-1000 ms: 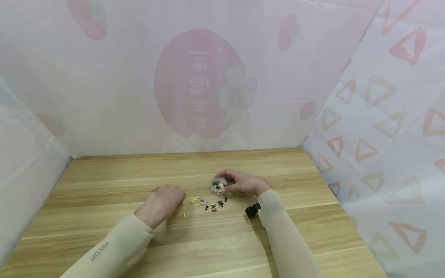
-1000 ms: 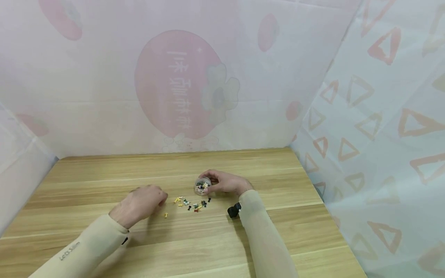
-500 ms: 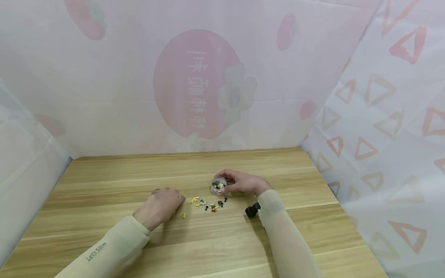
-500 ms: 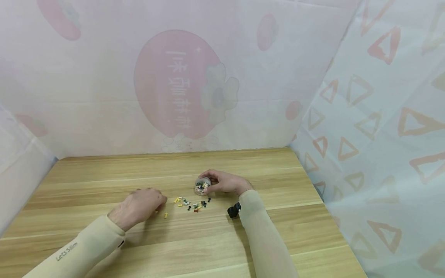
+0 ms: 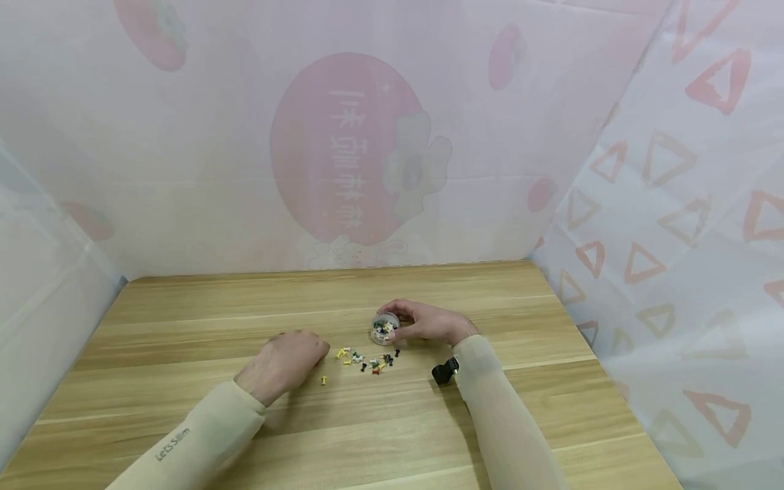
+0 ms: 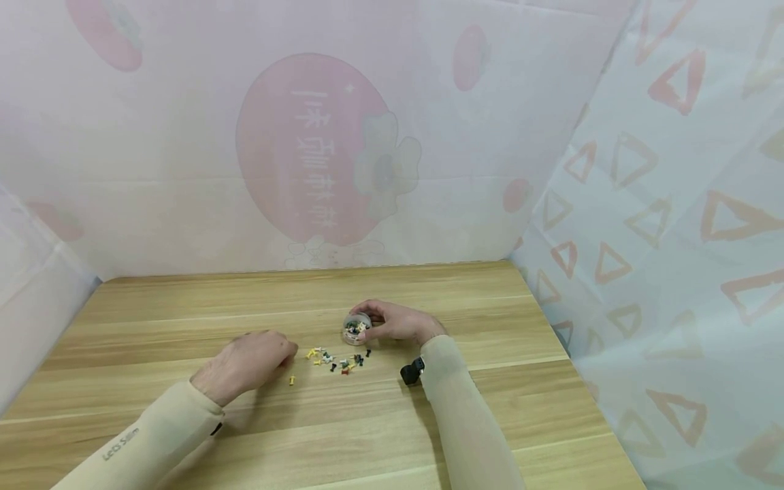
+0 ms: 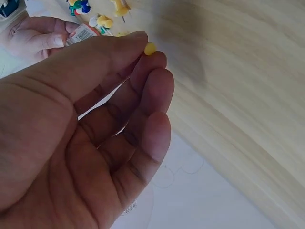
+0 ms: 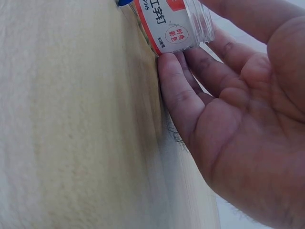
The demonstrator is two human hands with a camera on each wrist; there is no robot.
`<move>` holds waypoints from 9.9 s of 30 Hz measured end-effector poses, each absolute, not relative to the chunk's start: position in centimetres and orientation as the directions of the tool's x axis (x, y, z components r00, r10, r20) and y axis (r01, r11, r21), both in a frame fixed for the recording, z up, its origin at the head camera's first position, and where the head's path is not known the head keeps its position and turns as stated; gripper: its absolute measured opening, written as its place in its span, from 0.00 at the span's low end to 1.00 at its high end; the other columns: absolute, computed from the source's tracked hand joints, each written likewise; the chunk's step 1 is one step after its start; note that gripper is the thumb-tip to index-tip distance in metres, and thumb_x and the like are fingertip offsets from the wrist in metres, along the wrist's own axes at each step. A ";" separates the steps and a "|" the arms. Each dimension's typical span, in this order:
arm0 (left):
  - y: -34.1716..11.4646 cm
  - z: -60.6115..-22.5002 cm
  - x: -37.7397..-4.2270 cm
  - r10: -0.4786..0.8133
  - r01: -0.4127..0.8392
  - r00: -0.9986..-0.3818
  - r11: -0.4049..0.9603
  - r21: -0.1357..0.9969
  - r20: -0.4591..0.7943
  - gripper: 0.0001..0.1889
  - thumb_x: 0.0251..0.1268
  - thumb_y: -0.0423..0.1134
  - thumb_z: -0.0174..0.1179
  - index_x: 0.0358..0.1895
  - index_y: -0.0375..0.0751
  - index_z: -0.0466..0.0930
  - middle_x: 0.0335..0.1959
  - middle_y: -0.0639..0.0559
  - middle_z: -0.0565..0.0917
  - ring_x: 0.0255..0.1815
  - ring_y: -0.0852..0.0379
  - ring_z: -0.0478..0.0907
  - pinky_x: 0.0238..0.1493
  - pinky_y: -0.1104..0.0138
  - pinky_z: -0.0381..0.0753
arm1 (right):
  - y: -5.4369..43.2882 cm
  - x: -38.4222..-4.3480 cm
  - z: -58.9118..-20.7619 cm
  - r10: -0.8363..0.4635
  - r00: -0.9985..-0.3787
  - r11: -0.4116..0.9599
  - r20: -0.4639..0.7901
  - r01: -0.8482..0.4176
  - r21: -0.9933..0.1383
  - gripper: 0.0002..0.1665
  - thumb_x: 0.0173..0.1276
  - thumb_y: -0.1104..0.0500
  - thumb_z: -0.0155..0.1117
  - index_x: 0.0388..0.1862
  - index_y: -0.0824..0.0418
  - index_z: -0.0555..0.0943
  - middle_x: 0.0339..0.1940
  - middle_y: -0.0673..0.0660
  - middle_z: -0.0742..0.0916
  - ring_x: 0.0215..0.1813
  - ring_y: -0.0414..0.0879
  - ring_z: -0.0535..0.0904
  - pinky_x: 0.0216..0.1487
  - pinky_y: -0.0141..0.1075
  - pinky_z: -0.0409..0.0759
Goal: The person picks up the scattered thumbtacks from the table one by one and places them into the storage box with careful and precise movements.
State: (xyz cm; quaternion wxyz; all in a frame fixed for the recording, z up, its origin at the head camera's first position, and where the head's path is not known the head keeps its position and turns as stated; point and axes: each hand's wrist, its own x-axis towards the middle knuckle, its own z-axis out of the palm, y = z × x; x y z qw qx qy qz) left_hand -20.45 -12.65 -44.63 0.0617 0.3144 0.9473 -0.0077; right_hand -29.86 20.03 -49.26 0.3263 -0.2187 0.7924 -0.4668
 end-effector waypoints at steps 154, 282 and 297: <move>-7.3 -43.2 -22.1 0.427 0.387 -0.904 0.842 0.376 -0.025 0.06 0.77 0.26 0.74 0.42 0.41 0.90 0.41 0.49 0.90 0.39 0.56 0.83 0.44 0.60 0.89 | 20.2 -29.7 -49.5 -0.681 -0.667 0.443 -0.303 -0.047 -0.895 0.37 0.89 0.61 0.72 0.91 0.55 0.72 0.88 0.60 0.80 0.87 0.54 0.76 0.87 0.47 0.76; -3.9 -47.0 -24.7 0.336 0.319 -0.939 0.777 0.543 0.071 0.04 0.84 0.34 0.74 0.53 0.42 0.91 0.53 0.46 0.94 0.53 0.50 0.91 0.59 0.53 0.95 | 20.0 -29.1 -49.8 -0.661 -0.692 0.472 -0.292 -0.081 -0.878 0.37 0.87 0.56 0.75 0.89 0.52 0.74 0.90 0.57 0.79 0.92 0.56 0.72 0.96 0.58 0.66; -7.1 -45.2 -23.6 0.511 0.467 -0.860 0.793 0.391 -0.008 0.05 0.82 0.31 0.74 0.42 0.43 0.90 0.38 0.51 0.90 0.39 0.58 0.83 0.46 0.59 0.90 | 20.0 -29.2 -49.4 -0.667 -0.679 0.452 -0.308 -0.040 -0.891 0.38 0.88 0.63 0.72 0.91 0.57 0.71 0.86 0.61 0.81 0.82 0.51 0.78 0.87 0.47 0.76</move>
